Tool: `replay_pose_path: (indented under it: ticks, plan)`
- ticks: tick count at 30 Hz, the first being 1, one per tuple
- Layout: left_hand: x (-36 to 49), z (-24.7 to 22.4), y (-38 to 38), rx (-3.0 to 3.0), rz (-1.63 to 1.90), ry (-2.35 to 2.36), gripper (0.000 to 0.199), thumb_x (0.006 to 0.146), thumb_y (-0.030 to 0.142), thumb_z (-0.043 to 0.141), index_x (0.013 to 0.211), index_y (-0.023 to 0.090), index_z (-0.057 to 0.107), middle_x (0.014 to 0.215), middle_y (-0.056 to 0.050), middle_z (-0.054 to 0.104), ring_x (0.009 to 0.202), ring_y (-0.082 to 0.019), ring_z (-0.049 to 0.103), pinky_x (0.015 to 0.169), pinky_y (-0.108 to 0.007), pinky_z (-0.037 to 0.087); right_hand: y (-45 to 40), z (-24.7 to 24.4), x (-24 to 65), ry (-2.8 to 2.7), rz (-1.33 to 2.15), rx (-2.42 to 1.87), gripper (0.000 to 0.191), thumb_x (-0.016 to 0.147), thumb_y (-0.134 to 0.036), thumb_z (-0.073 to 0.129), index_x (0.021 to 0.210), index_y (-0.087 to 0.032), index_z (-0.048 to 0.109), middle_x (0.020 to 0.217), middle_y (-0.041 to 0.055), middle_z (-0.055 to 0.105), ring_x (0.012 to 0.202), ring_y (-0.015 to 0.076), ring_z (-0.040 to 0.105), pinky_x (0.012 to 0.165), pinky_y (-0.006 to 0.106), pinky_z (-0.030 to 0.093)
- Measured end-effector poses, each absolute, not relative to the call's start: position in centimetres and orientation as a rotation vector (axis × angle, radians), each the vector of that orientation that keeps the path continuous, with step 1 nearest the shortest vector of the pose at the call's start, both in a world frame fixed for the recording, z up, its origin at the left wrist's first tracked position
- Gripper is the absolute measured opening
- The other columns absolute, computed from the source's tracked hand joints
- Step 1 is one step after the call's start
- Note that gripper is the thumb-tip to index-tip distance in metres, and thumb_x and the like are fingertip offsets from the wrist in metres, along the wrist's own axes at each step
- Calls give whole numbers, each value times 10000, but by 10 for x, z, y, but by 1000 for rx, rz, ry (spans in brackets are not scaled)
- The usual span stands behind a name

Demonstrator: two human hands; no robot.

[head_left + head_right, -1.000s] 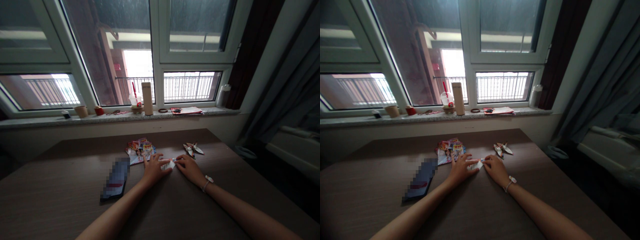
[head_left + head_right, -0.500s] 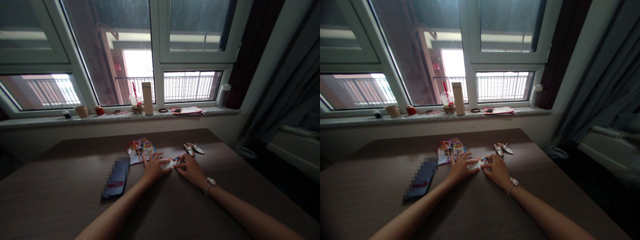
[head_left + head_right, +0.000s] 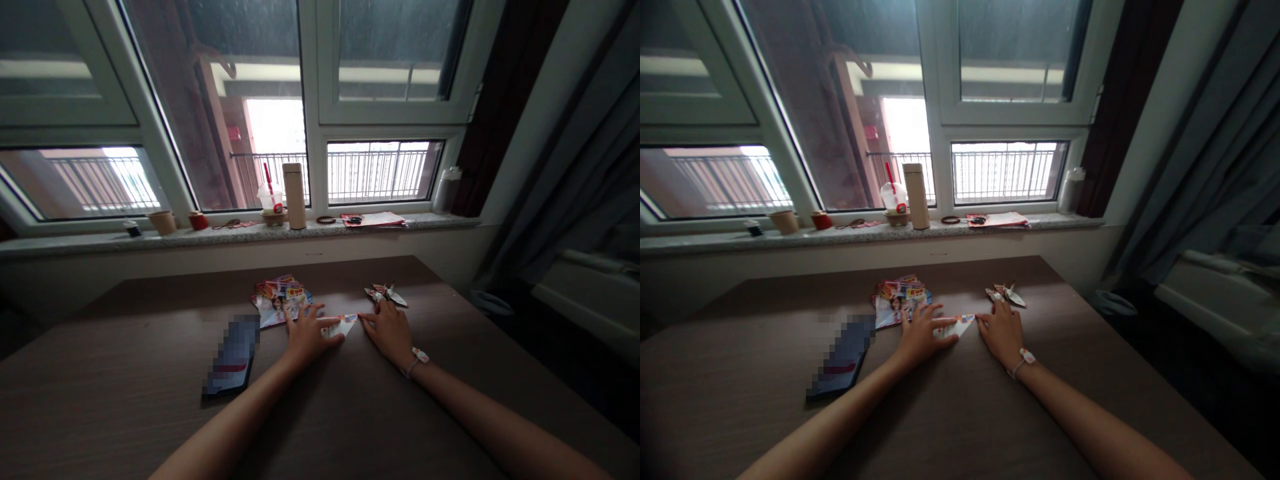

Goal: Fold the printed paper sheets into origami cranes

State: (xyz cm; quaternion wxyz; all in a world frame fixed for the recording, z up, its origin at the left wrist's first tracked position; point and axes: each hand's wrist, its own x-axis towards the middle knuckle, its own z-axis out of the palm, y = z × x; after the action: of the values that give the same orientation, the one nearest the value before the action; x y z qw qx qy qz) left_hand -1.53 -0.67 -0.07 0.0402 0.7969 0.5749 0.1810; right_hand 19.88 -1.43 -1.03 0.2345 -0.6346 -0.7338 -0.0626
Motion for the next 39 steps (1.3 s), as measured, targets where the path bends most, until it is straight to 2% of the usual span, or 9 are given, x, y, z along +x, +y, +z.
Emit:
replay_pose_path:
  ticks: [7,13,16,21,27,39]
  plan:
    - [-15,-2,-7,2436,575,1758,405,741,613,697,1122,475,699,1443,-8,505,1378,-379,336,1123,-716,22,-11,-13,201,-1992,-186,-1769,270,942,-343,514,1001,-288,771,1032,126,587,1011,277,516,827,400,431]
    - [-15,-3,-7,2434,574,1759,409,739,613,698,1121,467,703,1450,-12,495,1383,-384,324,1129,-707,34,-9,-13,203,-1992,-140,-1675,265,926,-311,537,1103,-269,729,1099,112,575,1057,262,525,851,374,439]
    - [-16,-4,-7,2432,578,1763,411,742,617,693,1126,471,699,1451,-12,497,1386,-382,322,1127,-709,33,-7,-12,202,-2016,-130,-1610,242,927,-309,535,1015,-254,754,1103,104,579,1095,258,521,890,369,429]
    - [-16,-4,-7,2432,577,1751,409,742,622,691,1125,480,694,1456,-11,492,1383,-381,325,1109,-730,24,-3,-10,197,-2007,-133,-1655,236,906,-344,573,863,-226,772,1016,101,596,1045,257,532,893,379,426]
    - [-15,-1,-8,2411,564,1754,416,742,606,697,1133,465,698,1458,-8,485,1386,-380,315,1134,-694,34,-3,-8,193,-1991,-98,-1689,207,874,-368,620,848,-231,773,1022,100,599,1044,267,530,873,391,429]
    - [-16,-4,-7,2419,585,1755,394,746,615,692,1116,480,699,1445,-10,502,1376,-382,338,1105,-743,29,-9,-5,188,-1979,-4,-1752,286,809,-473,662,917,-216,726,1124,100,584,1128,291,500,901,413,408]
